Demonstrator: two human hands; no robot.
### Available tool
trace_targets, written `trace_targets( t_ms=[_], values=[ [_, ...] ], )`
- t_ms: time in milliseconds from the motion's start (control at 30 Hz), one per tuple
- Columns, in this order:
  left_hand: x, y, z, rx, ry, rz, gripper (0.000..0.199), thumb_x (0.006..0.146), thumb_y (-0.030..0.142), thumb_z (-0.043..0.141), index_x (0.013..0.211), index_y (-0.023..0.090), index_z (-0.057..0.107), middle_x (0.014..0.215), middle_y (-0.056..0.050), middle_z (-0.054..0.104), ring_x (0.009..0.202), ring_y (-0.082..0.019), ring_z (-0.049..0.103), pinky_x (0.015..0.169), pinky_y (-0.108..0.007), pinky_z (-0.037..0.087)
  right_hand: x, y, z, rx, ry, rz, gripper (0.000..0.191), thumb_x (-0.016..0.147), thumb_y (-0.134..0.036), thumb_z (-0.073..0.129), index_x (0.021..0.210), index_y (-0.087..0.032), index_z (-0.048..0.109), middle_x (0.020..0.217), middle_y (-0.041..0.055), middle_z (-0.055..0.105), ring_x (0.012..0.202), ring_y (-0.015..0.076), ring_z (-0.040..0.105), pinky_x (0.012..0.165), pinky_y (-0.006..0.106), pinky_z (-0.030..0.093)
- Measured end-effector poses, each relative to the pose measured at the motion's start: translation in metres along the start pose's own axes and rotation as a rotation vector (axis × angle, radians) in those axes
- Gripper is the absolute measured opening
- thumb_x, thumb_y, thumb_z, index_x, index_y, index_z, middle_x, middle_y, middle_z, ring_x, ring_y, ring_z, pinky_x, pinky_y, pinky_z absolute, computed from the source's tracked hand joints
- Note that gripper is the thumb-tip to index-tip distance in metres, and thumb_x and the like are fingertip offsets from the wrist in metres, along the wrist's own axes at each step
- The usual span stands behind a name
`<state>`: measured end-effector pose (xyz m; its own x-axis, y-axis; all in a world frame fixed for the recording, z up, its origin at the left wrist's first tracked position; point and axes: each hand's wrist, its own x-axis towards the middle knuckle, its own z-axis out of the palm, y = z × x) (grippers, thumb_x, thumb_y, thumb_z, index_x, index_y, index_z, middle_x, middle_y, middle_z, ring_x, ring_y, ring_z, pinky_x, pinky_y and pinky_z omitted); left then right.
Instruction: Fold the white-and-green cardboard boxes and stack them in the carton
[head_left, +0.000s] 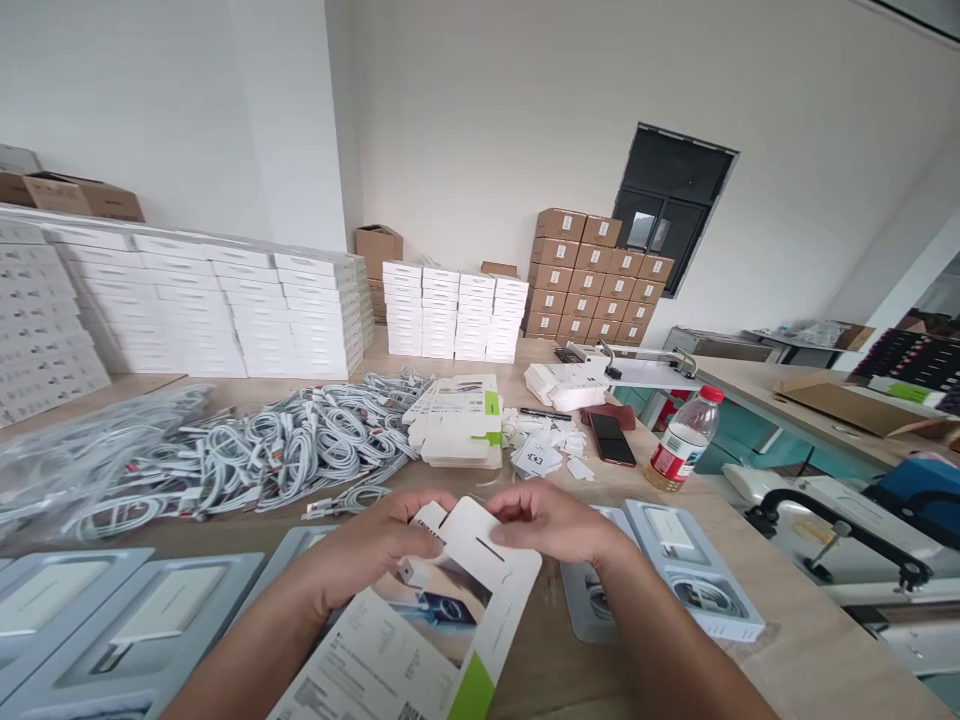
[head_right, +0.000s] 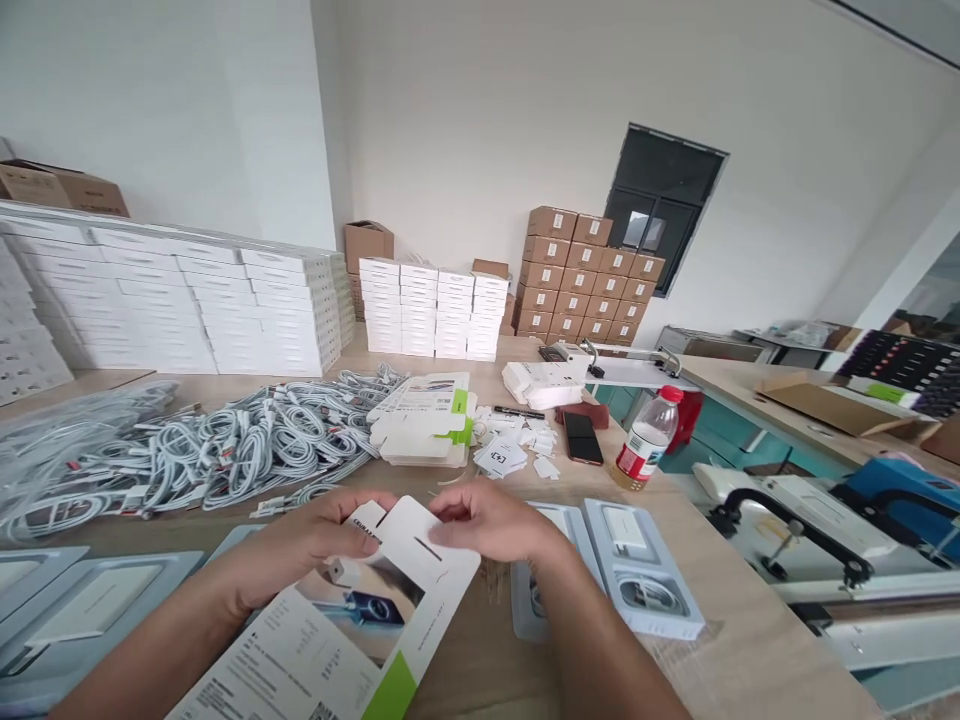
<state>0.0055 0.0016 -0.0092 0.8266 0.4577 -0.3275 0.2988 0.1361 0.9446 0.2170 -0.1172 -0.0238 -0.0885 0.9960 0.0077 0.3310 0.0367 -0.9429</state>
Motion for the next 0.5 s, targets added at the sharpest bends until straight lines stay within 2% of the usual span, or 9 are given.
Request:
trace_targets(
  t_ms=[67, 167, 267, 333, 433, 500],
  values=[
    [-0.001, 0.002, 0.000, -0.031, -0.059, -0.010, 0.052, 0.065, 0.025, 0.072, 0.116, 0.021, 0.063, 0.077, -0.002, 0.073, 0.067, -0.022, 0.067, 0.056, -0.026, 0.046, -0.001, 0.004, -0.008, 0.183, -0.030, 0.030, 0.032, 0.080, -0.045, 0.068, 0.097, -0.018, 0.074, 0.077, -0.0003, 0.067, 0.063, 0.0092, 0.052, 0.059, 0.021, 0.039],
    [-0.002, 0.003, 0.000, -0.028, -0.110, -0.019, 0.057, 0.070, 0.028, 0.072, 0.125, 0.023, 0.059, 0.088, -0.005, 0.075, 0.078, -0.026, 0.070, 0.060, -0.029, 0.050, -0.002, 0.010, -0.015, 0.313, -0.028, 0.095, 0.043, 0.073, -0.053, 0.074, 0.099, -0.018, 0.074, 0.075, -0.0008, 0.068, 0.059, 0.0077, 0.051, 0.055, 0.020, 0.037],
    [-0.002, 0.004, 0.001, 0.026, -0.102, -0.002, 0.053, 0.071, 0.028, 0.071, 0.123, 0.023, 0.060, 0.092, -0.005, 0.075, 0.082, -0.027, 0.070, 0.064, -0.030, 0.051, -0.002, 0.010, -0.015, 0.263, -0.167, 0.089, 0.044, 0.073, -0.051, 0.076, 0.102, -0.019, 0.074, 0.079, -0.0005, 0.070, 0.061, 0.0080, 0.054, 0.055, 0.019, 0.038],
    [-0.002, 0.004, 0.002, 0.029, -0.112, 0.002, 0.051, 0.071, 0.027, 0.072, 0.120, 0.022, 0.062, 0.092, -0.005, 0.075, 0.082, -0.027, 0.071, 0.065, -0.030, 0.051, -0.001, 0.009, -0.014, 0.211, -0.248, 0.080, 0.040, 0.074, -0.050, 0.074, 0.099, -0.018, 0.074, 0.074, -0.0020, 0.068, 0.059, 0.0076, 0.052, 0.053, 0.018, 0.038],
    [-0.002, 0.004, 0.005, -0.004, -0.122, -0.019, 0.054, 0.068, 0.027, 0.073, 0.121, 0.022, 0.061, 0.088, -0.004, 0.076, 0.079, -0.027, 0.071, 0.065, -0.030, 0.052, 0.002, 0.010, -0.012, 0.162, -0.263, 0.121, 0.032, 0.075, -0.046, 0.073, 0.089, -0.017, 0.073, 0.060, -0.0058, 0.061, 0.049, 0.0064, 0.047, 0.046, 0.017, 0.034],
    [-0.003, 0.004, 0.007, -0.029, -0.117, -0.020, 0.055, 0.067, 0.029, 0.075, 0.120, 0.022, 0.061, 0.086, -0.004, 0.076, 0.078, -0.028, 0.072, 0.066, -0.032, 0.053, 0.005, 0.011, -0.010, 0.103, -0.215, 0.123, 0.023, 0.076, -0.039, 0.072, 0.085, -0.018, 0.072, 0.061, -0.0055, 0.062, 0.050, 0.0072, 0.050, 0.046, 0.017, 0.036]
  ],
)
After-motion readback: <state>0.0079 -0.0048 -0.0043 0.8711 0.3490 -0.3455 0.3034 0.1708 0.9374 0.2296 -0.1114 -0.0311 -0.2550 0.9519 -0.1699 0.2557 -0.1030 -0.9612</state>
